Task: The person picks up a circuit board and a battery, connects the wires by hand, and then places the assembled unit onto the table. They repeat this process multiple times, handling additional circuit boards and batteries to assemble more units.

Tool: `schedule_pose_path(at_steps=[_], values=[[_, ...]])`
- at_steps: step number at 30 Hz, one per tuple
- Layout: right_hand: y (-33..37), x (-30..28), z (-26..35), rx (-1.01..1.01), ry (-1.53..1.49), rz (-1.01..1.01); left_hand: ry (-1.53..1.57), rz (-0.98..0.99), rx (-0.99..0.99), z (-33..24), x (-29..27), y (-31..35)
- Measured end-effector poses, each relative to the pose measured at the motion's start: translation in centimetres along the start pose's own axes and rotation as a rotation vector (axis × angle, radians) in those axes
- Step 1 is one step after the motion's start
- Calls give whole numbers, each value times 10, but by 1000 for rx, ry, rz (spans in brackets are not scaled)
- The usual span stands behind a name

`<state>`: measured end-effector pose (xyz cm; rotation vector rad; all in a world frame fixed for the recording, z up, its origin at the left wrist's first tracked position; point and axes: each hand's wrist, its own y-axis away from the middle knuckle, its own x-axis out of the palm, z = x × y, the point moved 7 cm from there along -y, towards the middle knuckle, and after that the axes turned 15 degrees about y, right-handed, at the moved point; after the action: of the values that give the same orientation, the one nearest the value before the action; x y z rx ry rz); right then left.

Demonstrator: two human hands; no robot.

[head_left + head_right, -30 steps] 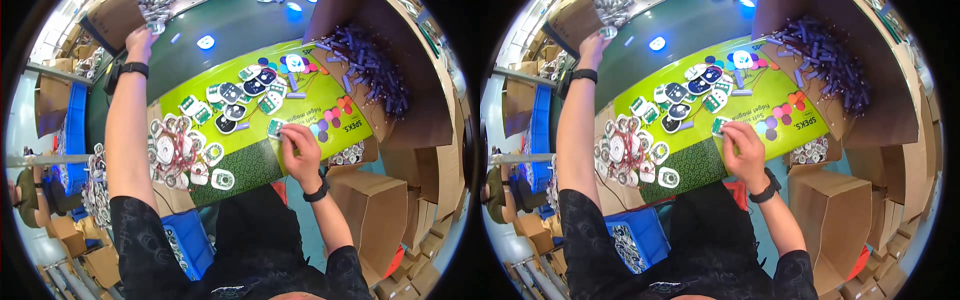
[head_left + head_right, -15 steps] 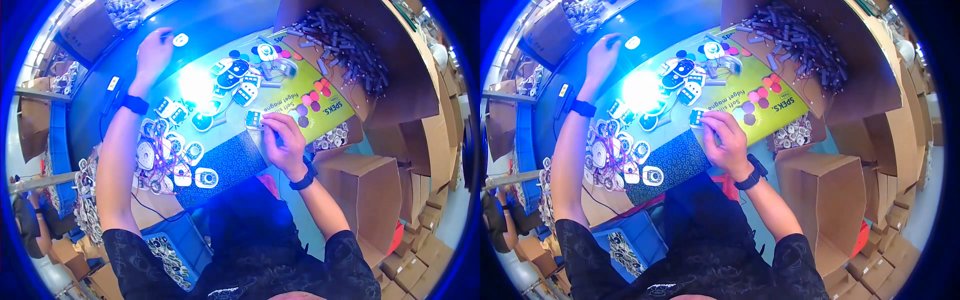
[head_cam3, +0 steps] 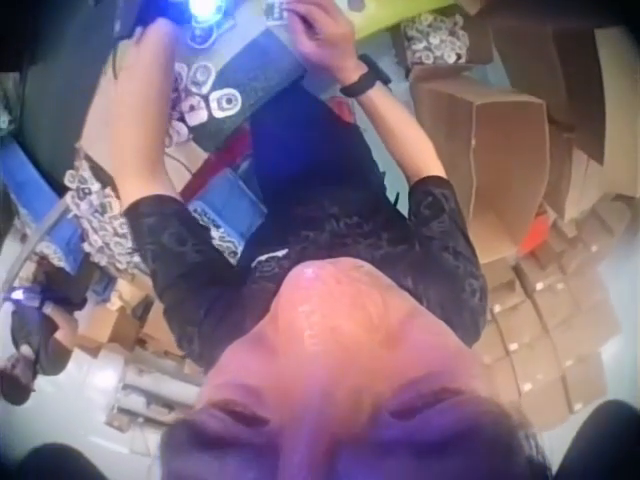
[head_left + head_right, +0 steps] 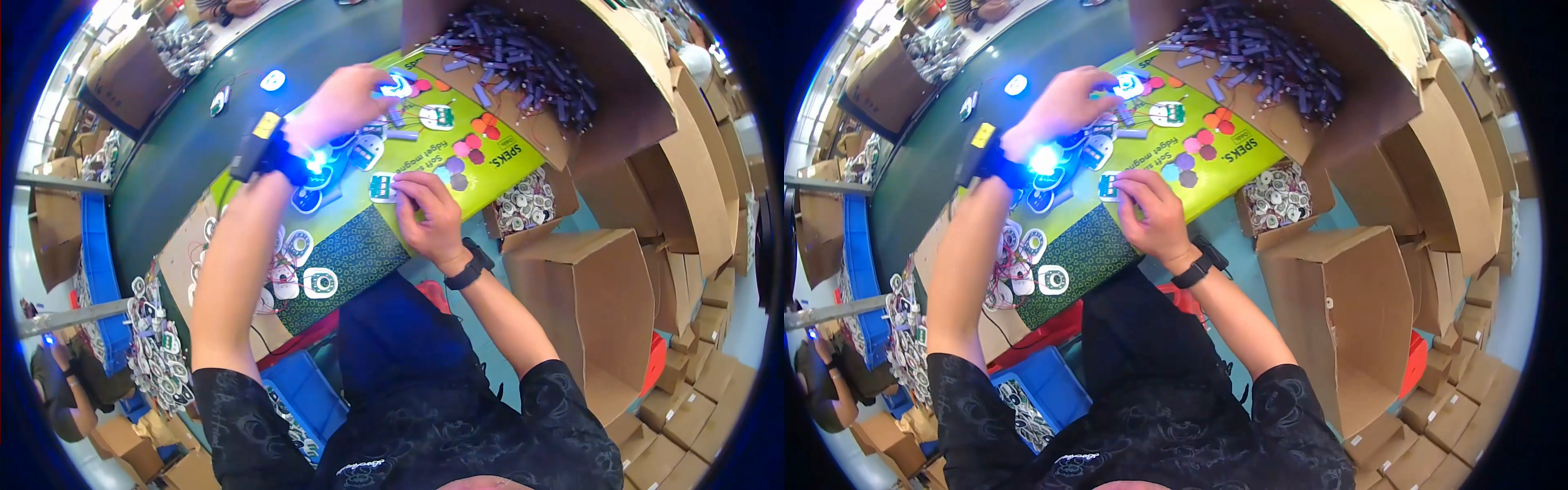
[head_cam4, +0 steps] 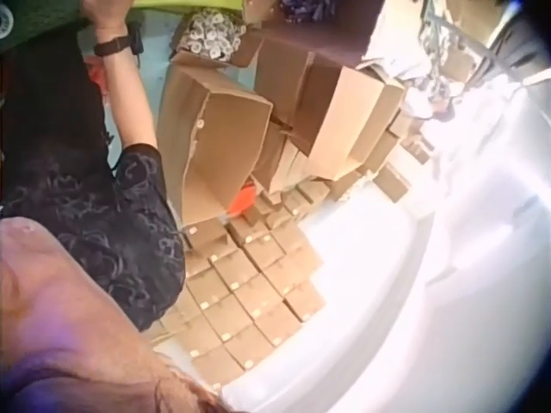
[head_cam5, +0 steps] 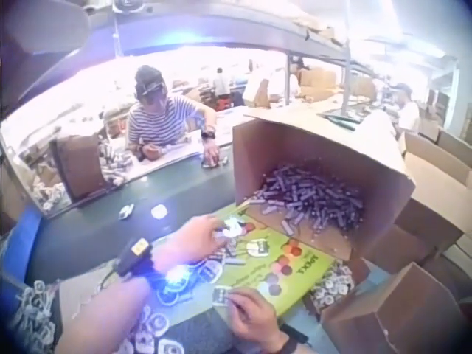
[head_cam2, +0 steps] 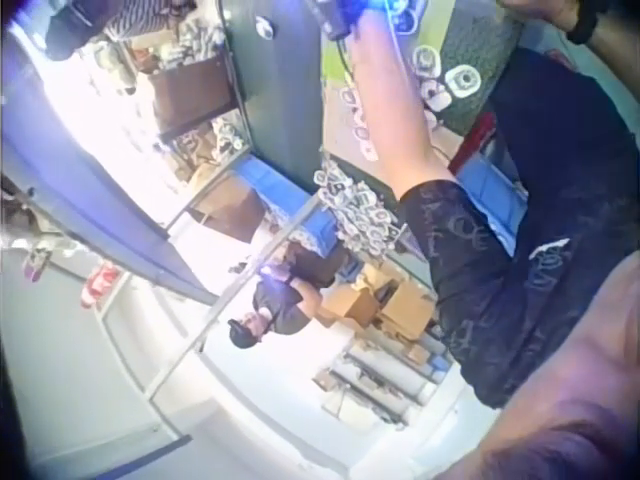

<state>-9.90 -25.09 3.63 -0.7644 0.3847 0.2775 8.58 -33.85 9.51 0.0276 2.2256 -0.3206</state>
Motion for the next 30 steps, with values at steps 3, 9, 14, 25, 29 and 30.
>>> schedule_pose_path(at_steps=[3,9,14,25,29,30], values=[[3,0,-3,20,-6,-18,1,81,85,-19,47,-26],[0,-4,-1,-30,17,-47,-282,252,170,-33,82,-54],[-2,-7,-1,-19,16,-39,118,278,-191,-22,39,-60],[0,5,2,-3,70,18,1059,-526,-80,-28,-149,7],[1,7,0,58,46,60,788,-630,-106,-62,-182,29],[1,6,0,82,22,67,787,-637,-98,-67,-188,33]])
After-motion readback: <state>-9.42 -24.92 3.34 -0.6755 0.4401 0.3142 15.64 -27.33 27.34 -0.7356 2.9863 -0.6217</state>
